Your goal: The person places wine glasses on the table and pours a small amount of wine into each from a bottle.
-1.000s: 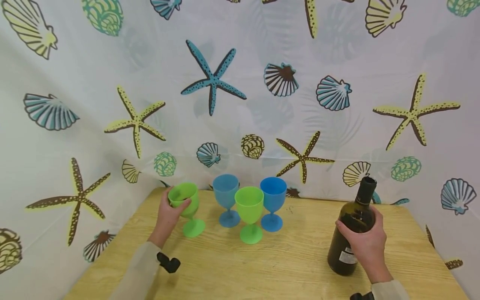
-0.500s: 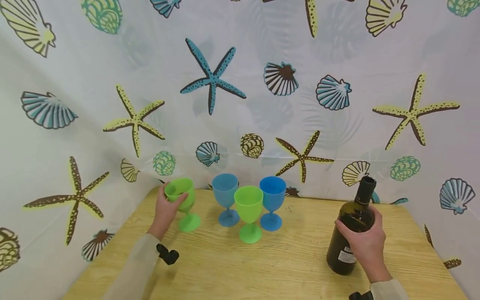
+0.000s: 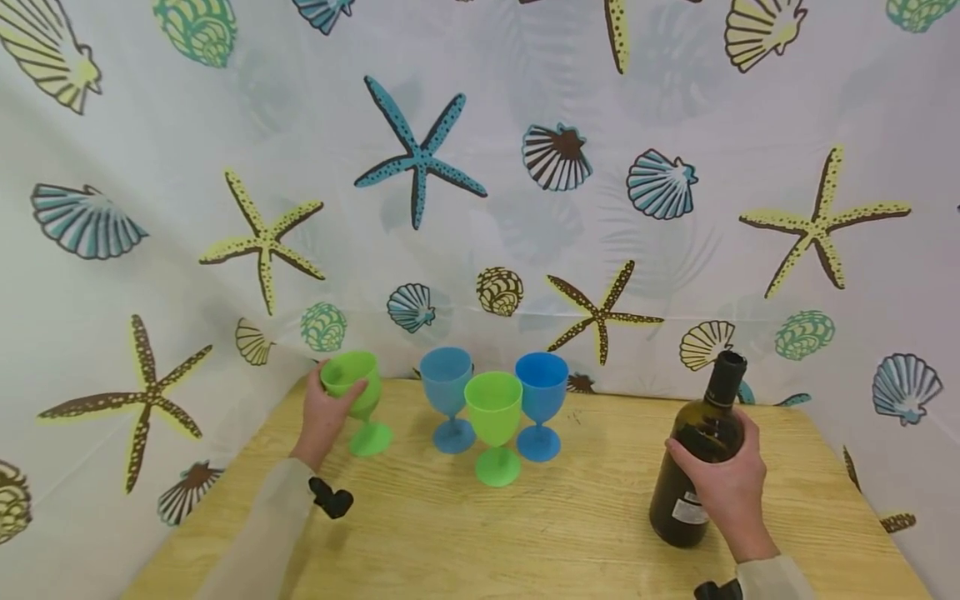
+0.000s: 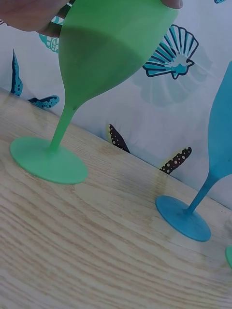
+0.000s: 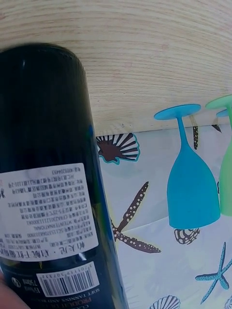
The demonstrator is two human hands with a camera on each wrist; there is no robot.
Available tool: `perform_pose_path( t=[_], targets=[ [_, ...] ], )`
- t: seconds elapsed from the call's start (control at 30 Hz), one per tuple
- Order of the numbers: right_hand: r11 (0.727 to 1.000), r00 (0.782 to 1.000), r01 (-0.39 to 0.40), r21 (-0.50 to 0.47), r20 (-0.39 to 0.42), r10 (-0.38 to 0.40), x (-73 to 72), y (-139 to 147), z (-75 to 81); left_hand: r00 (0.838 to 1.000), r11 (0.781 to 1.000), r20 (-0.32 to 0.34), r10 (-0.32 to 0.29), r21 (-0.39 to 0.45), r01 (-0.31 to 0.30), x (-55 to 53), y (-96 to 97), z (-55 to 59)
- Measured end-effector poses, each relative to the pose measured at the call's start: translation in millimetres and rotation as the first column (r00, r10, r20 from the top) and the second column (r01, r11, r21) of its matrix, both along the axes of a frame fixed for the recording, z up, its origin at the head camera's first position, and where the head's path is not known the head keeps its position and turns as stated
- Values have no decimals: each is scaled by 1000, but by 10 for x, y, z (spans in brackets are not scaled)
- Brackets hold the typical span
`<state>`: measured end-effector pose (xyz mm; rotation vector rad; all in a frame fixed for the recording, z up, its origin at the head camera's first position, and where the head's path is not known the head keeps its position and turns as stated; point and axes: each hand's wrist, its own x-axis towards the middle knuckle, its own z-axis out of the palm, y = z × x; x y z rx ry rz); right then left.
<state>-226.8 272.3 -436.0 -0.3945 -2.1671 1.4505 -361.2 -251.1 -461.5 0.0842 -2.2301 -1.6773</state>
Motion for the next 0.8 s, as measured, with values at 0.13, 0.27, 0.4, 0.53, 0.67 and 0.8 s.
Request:
perform_pose_path(
  t=[0.13,0.27,0.4,0.53,0.67,0.8],
  targets=[
    [1000,1000,-4,5,-2,4,-3,1,0,1000,1000,-13,8,-8,-8,-20,-15,12],
    [1000,1000,0,10,-3,0,-4,6,-5,1000,1000,-13,3,-4,-3,-57,-43,-1],
    [1000,1000,4,8,-4,-4,-7,9,-3,1000,1000,-8,-15,1,15,-90,-94,-22],
    [1000,1000,3,-2,-6,-3,-16,12,7,999,999,-6,-39,-5,39,-85,-120,-1],
    [1000,1000,-4,-5,-1,4,-16,12,9,999,999,3,-54,-6,54,-57,-128,26],
    [1000,1000,-7,-4,3,7,-2,11,-4,997,997,10,-78,8,78,-35,-132,37]
  ],
)
